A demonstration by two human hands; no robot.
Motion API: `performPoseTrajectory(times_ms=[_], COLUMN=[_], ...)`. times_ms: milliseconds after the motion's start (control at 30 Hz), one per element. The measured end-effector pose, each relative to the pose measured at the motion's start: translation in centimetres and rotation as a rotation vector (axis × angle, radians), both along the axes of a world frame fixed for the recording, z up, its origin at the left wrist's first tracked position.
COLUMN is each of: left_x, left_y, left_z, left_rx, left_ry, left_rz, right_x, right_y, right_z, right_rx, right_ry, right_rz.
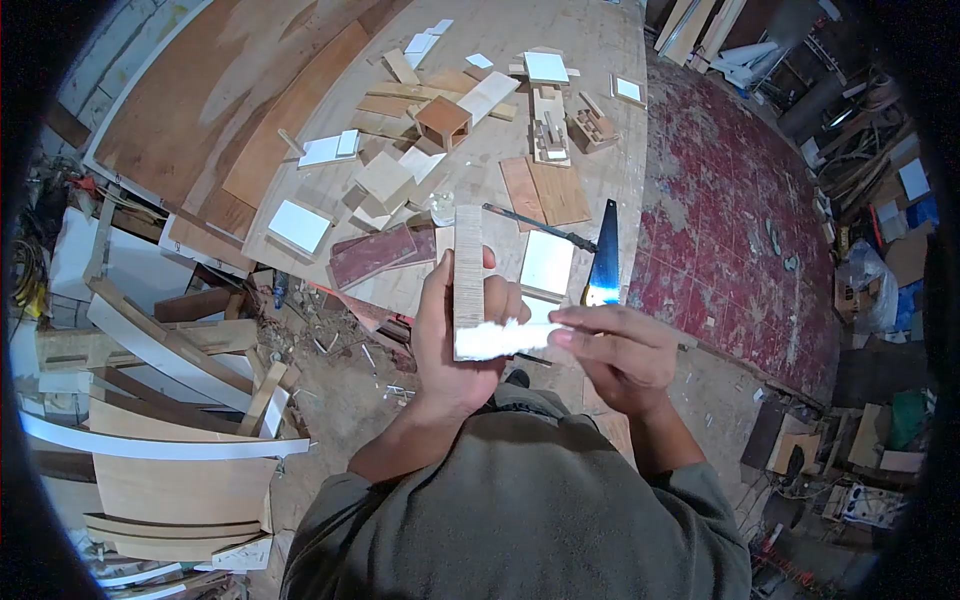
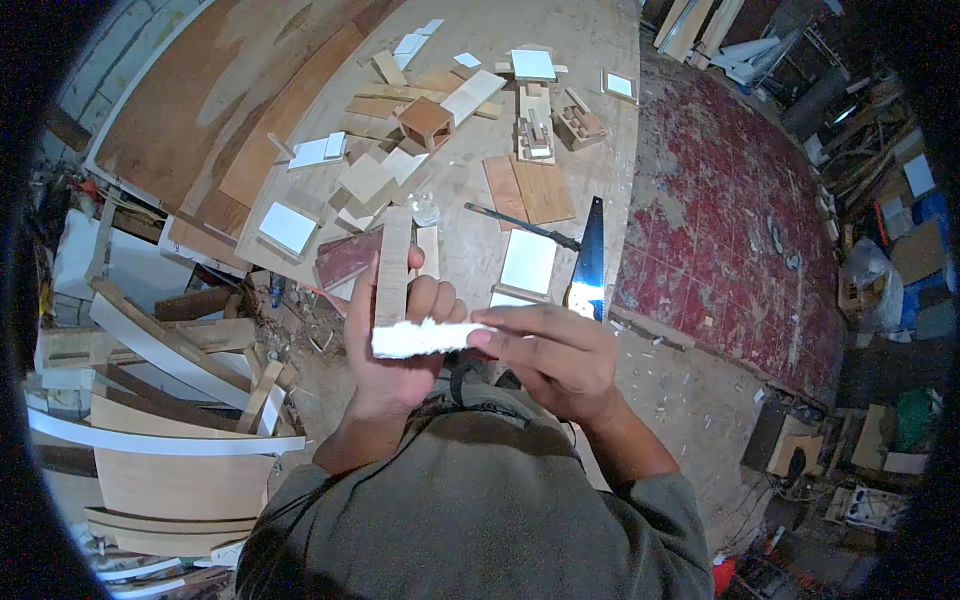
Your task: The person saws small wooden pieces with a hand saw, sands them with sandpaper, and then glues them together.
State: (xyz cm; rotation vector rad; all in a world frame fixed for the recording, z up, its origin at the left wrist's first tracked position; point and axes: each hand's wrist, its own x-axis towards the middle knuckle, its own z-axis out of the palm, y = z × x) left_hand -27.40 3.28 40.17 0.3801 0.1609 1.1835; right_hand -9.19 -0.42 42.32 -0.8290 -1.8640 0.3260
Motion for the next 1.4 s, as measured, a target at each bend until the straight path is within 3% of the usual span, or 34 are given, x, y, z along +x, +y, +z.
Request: performPoseTrajectory(times_ms=[133,167,233,267,400,567,767,1000,1167,1300,1400], left_x=[0.4,0.4,0.3,-0.2,-0.3,-0.8,-1.1,-1.6,-1.9,-3.3,-4.3], left_y=[-0.6,-0.7,-0.8,-0.3,-0.5,-0.5,0.0,-0.1,-0.1,0.7,1.4], left_z=[0.5,0.5,0.5,0.2,0.3,0.4,0.2,0.7,0.9,-0.1,-0.3], left_rx=[-0.054,-0.054,0.096,0.015,-0.117,0.001,0.011,0.079,0.009,0.079,-0.003], left_ry=[0.036,0.036,0.155,-0.003,0.135,0.123,0.248,0.318,0.322,0.283,0.324], left_rz=[0.056,0.057,0.116,-0.009,0.027,0.036,0.077,0.102,0.114,0.092,0.145], right_x=[0.2,0.2,0.0,-0.2,-0.1,0.9,-0.4,-1.5,-2.0,-2.6,-3.4], right_y=[-0.2,-0.2,-0.2,0.0,0.1,0.0,-1.7,-0.8,0.1,0.7,2.0], right_z=[0.5,0.8,0.8,0.5,0.8,1.2,1.8,1.5,1.9,1.4,0.5], right_rx=[-0.01,-0.018,-0.026,-0.001,0.008,-0.011,-0.685,-0.751,-0.897,-0.862,-0.812], right_ry=[-0.009,-0.01,-0.012,-0.014,-0.006,0.085,0.547,0.374,0.461,0.424,0.414], right_rz=[-0.059,0.018,0.095,0.056,-0.038,-0.016,0.135,0.207,0.04,0.195,0.092])
